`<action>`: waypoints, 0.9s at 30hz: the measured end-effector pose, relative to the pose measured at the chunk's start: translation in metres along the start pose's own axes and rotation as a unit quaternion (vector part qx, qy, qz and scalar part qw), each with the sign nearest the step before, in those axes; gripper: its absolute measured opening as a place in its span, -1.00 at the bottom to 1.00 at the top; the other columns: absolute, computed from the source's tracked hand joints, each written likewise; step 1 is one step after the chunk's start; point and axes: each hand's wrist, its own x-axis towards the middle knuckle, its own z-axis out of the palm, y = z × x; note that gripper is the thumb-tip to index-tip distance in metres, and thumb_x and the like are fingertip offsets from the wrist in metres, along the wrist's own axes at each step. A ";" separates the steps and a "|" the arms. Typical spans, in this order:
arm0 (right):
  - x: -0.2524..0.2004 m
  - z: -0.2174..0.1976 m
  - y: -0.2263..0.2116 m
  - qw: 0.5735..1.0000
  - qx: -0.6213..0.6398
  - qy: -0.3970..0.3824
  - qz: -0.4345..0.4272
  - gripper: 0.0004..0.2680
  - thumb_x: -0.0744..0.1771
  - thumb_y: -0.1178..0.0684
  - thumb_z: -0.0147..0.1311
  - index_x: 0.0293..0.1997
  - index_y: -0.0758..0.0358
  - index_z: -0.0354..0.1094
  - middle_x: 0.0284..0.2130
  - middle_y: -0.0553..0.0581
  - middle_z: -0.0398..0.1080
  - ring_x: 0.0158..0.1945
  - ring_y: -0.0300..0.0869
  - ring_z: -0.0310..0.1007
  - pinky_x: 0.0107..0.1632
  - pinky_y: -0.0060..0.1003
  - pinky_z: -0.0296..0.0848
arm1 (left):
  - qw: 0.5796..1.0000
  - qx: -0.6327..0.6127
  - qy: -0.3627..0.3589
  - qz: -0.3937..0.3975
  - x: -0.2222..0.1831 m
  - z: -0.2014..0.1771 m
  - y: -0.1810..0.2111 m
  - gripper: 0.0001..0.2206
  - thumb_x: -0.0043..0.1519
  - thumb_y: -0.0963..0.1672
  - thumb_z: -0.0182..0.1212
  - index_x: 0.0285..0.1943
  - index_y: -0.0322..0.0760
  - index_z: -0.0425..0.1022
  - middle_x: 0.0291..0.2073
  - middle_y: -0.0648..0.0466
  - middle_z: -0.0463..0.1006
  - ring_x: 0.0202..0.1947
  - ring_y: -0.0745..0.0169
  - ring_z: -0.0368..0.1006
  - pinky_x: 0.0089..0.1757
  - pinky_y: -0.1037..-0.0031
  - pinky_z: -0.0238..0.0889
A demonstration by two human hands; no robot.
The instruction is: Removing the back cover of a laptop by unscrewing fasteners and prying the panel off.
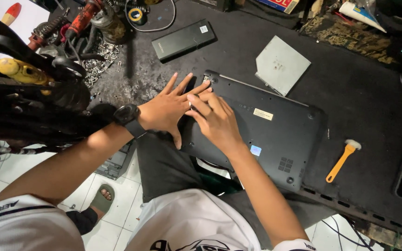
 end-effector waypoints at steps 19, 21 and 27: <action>0.002 -0.097 -0.027 0.955 -0.015 0.204 0.216 -0.97 0.36 0.22 0.27 -0.16 0.28 0.53 -0.12 0.17 0.38 0.04 0.01 0.42 0.15 -0.13 0.36 | 0.998 0.054 0.003 -0.040 -0.016 -0.018 0.036 0.15 -0.18 0.26 0.48 0.53 -0.32 0.01 0.58 -0.05 -0.39 0.49 -0.52 -0.45 0.38 0.04 -0.27; -0.027 -0.121 -0.031 0.934 -0.009 0.189 0.303 -0.81 0.47 0.01 0.02 0.00 0.33 0.47 -0.14 0.22 0.37 0.06 0.01 0.42 0.18 -0.10 0.39 | 0.991 -0.098 0.067 -0.065 -0.023 -0.024 0.043 -0.04 0.03 0.20 0.38 0.52 -0.30 0.05 0.52 -0.16 -0.18 0.46 -0.55 -0.27 0.34 -0.01 -0.15; -0.071 -0.165 -0.026 0.890 0.073 0.245 0.377 -0.63 0.53 -0.07 -0.41 0.53 0.28 -0.23 0.02 0.59 0.38 0.17 0.31 0.46 0.37 0.17 0.34 | 0.944 -0.244 0.141 -0.171 -0.007 0.013 0.041 -0.30 0.21 0.19 0.21 0.35 -0.31 0.28 0.07 -0.09 0.22 0.11 -0.19 0.21 0.12 0.14 0.18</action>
